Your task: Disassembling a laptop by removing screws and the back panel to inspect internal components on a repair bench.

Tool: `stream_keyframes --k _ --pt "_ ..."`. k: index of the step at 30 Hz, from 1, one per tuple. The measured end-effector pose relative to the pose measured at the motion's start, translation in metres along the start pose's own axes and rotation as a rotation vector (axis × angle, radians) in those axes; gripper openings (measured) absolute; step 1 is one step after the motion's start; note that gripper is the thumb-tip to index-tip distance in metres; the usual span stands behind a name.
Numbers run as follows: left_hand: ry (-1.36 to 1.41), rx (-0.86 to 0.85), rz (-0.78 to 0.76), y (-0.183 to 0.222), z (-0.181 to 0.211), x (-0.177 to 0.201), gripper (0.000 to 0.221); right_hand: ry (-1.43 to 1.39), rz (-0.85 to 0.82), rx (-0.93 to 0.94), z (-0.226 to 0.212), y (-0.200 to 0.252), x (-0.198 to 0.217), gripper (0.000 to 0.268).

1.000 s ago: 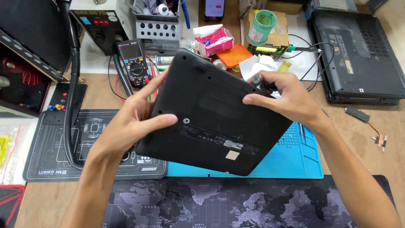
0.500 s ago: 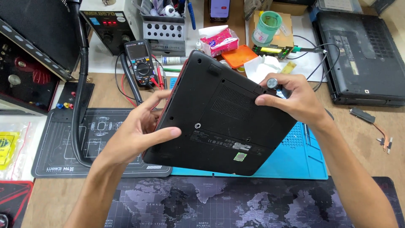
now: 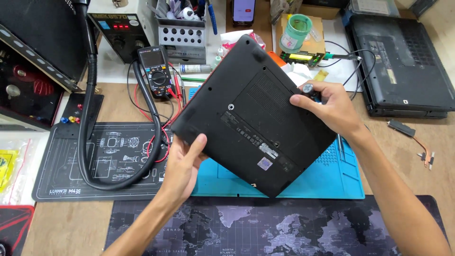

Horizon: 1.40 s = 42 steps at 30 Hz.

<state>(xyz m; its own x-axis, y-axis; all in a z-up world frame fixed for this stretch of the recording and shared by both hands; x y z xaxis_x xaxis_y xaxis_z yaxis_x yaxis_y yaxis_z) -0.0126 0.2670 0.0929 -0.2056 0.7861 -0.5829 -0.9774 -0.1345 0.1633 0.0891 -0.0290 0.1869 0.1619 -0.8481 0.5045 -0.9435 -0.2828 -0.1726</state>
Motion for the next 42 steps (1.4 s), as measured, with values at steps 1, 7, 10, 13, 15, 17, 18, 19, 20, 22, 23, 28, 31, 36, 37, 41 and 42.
stream_keyframes --k 1,7,10,13,15,17,18,19,20,22,23,28,31,36,37,41,42 --pt "0.001 -0.001 0.0 -0.004 0.004 -0.003 0.055 0.001 0.0 0.001 -0.01 0.004 0.001 0.017" --pt "-0.066 0.028 -0.003 -0.023 0.013 -0.01 0.061 0.094 0.012 -0.134 -0.019 0.036 0.003 0.021" --pt "-0.136 0.109 0.001 -0.025 0.006 -0.008 0.064 0.131 -0.001 -0.256 -0.015 0.052 0.0 0.025" --pt "-0.168 0.164 -0.005 -0.026 -0.002 -0.005 0.063 0.1 -0.029 -0.366 0.012 0.068 -0.007 0.021" --pt "-0.23 0.183 -0.036 -0.028 -0.007 -0.005 0.066 0.093 -0.083 -0.433 0.032 0.08 -0.017 0.023" --pt "-0.242 0.184 -0.048 -0.032 -0.012 -0.004 0.067 0.104 -0.11 -0.458 0.042 0.086 -0.021 0.023" --pt "-0.255 0.194 -0.053 -0.033 -0.016 -0.002 0.068 0.111 -0.143 -0.493 0.048 0.091 -0.025 0.023" --pt "-0.256 0.197 -0.055 -0.032 -0.016 -0.004 0.068 0.111 -0.141 -0.496 0.044 0.092 -0.024 0.023" --pt "-0.253 0.195 -0.064 -0.033 -0.016 -0.006 0.069 0.134 -0.172 -0.514 0.041 0.094 -0.025 0.025" --pt "-0.251 0.198 -0.077 -0.034 -0.016 -0.009 0.07 0.156 -0.201 -0.538 0.042 0.095 -0.023 0.027" --pt "-0.258 0.183 -0.12 -0.035 -0.016 -0.012 0.07 0.186 -0.236 -0.54 0.045 0.096 -0.023 0.028" --pt "-0.285 0.168 -0.214 -0.038 -0.012 -0.017 0.071 0.3 -0.319 -0.547 0.016 0.085 -0.005 0.03" --pt "-0.255 0.179 -0.254 -0.041 -0.013 -0.016 0.073 0.384 -0.361 -0.559 0.015 0.084 0.013 0.016" --pt "-0.182 0.35 -0.222 -0.048 -0.029 -0.006 0.051 0.386 -0.248 -0.112 -0.017 0.073 0.027 0.033" --pt "-0.181 0.35 -0.221 -0.053 -0.033 -0.005 0.051 0.387 -0.249 -0.112 -0.028 0.073 0.019 0.033" --pt "-0.209 0.362 -0.228 -0.067 -0.039 -0.009 0.044 0.029 0.146 0.146 -0.056 0.076 0.013 0.018" --pt "-0.187 0.345 -0.317 -0.068 -0.037 -0.018 0.037 -0.083 0.213 0.253 -0.056 0.079 0.01 0.019"
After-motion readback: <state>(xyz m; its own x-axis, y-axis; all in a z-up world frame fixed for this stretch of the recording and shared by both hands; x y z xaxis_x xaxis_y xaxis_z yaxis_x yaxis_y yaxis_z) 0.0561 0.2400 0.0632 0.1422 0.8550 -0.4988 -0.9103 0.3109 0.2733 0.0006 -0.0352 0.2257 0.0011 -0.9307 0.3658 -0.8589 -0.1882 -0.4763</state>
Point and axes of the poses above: each hand's wrist, its own y-axis away from the middle knuckle, its own x-axis out of the back of the hand, z = x × y, the point moved 7 cm from there along -y, towards the middle knuckle, and after that the axes turned 1 degree about z, right-handed, at the moved point
